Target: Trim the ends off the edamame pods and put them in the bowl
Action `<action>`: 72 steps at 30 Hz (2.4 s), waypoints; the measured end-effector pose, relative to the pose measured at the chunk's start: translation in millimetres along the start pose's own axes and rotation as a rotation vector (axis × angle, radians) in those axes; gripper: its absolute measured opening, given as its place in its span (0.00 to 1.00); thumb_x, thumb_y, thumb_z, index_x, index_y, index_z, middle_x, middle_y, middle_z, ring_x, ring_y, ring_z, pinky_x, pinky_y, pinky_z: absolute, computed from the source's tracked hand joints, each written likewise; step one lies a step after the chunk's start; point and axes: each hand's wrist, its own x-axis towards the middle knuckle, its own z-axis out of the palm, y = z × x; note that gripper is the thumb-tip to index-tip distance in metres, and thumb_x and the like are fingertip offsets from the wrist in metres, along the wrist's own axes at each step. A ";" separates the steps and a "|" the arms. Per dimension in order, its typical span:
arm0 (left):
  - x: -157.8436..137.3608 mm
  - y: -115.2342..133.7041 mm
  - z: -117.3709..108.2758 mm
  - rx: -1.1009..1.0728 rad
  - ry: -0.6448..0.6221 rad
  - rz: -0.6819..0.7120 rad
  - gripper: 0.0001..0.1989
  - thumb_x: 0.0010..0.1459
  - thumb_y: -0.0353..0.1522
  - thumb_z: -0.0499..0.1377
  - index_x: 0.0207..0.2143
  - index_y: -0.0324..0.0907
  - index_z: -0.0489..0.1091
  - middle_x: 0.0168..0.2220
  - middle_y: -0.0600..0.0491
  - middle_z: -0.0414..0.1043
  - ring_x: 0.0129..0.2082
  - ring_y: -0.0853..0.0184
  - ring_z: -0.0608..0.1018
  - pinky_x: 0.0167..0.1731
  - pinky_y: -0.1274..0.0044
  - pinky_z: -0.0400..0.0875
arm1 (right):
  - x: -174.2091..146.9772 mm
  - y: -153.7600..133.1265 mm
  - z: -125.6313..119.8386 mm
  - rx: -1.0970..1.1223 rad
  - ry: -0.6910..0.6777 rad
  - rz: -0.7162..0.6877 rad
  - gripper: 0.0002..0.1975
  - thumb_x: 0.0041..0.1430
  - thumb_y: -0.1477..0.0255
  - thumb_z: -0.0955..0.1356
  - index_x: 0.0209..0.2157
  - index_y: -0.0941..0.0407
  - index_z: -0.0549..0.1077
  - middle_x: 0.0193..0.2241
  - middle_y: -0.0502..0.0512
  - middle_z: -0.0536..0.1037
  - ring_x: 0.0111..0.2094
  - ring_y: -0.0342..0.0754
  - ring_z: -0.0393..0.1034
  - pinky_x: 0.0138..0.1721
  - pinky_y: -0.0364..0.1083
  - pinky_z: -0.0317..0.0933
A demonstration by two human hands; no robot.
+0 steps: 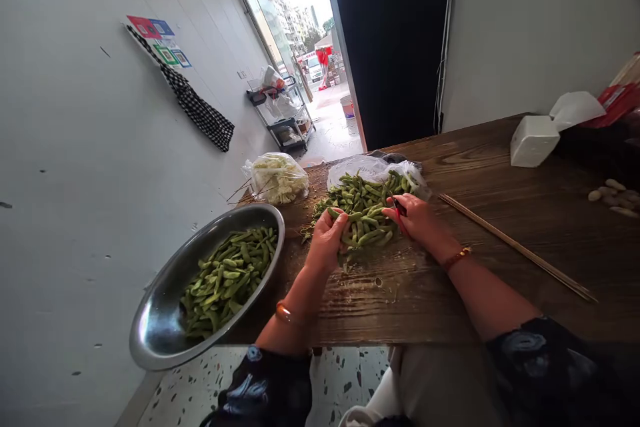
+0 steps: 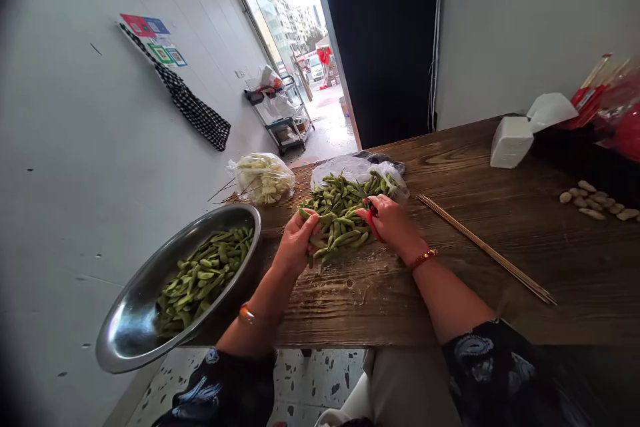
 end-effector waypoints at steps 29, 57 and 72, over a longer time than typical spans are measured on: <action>4.5 -12.1 1.7 1.517 -0.276 0.563 0.27 0.52 0.36 0.63 0.54 0.42 0.65 0.55 0.45 0.65 0.52 0.56 0.68 0.53 0.66 0.63 | 1.6 -5.0 -4.5 -0.072 -0.014 0.021 0.17 0.61 0.57 0.64 0.41 0.57 0.72 0.35 0.58 0.75 0.36 0.51 0.70 0.39 0.47 0.62; 18.0 -19.6 -15.6 -0.118 -0.247 -0.151 0.18 0.51 0.38 0.64 0.41 0.35 0.72 0.28 0.54 0.70 0.19 0.79 0.65 0.17 0.84 0.57 | -7.8 -34.2 -7.3 0.072 -0.120 -0.054 0.17 0.59 0.58 0.67 0.44 0.54 0.73 0.33 0.54 0.75 0.32 0.48 0.71 0.35 0.47 0.65; 7.7 -26.9 -1.6 0.147 -0.242 -0.007 0.11 0.50 0.36 0.64 0.33 0.36 0.75 0.20 0.57 0.68 0.19 0.77 0.64 0.20 0.83 0.58 | -14.7 -50.9 -1.1 0.069 -0.304 -0.081 0.16 0.55 0.59 0.70 0.43 0.52 0.73 0.40 0.55 0.76 0.38 0.50 0.73 0.39 0.49 0.68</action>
